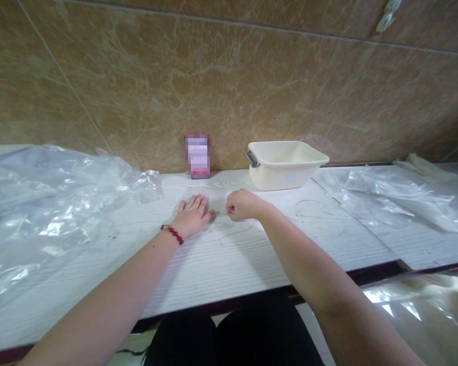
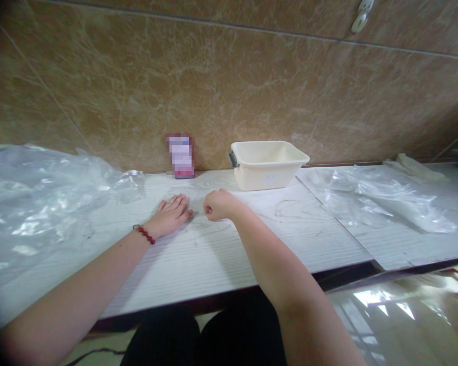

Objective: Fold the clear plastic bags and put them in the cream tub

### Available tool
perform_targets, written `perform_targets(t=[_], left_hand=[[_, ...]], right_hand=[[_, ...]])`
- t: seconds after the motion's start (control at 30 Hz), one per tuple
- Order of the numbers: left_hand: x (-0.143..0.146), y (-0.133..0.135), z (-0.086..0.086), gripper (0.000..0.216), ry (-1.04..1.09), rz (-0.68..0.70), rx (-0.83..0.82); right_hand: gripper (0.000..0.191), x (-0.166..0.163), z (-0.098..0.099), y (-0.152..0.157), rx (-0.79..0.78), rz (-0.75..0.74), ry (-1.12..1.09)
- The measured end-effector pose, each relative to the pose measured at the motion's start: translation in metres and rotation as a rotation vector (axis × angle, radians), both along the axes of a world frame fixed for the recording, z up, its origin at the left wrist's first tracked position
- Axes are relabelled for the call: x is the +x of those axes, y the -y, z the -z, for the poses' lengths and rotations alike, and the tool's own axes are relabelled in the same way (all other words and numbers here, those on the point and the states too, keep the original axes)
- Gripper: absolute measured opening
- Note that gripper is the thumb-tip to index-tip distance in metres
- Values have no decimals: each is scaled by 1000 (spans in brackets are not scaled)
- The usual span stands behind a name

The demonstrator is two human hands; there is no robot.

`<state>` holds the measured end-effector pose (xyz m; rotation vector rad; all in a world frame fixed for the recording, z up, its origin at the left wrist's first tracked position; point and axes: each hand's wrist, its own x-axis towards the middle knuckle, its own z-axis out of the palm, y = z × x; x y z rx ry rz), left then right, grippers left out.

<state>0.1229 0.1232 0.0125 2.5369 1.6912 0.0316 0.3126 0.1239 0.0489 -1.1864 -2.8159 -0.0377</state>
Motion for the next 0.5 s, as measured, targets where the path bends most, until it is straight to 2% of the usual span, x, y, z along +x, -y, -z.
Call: perform_targets(t=[0.13, 0.23, 0.37, 0.5], left_hand=[[0, 2, 0, 84, -4, 9, 14], [-1, 1, 1, 87, 1, 10, 43], [-3, -1, 0, 79, 24, 21, 86], [-4, -1, -4, 56, 29, 89, 108]], right_hand=[[14, 3, 2, -4, -2, -54, -92], [13, 5, 3, -7, 37, -94, -185], [10, 4, 5, -9, 100, -104, -286], [11, 1, 8, -10, 149, -94, -353]])
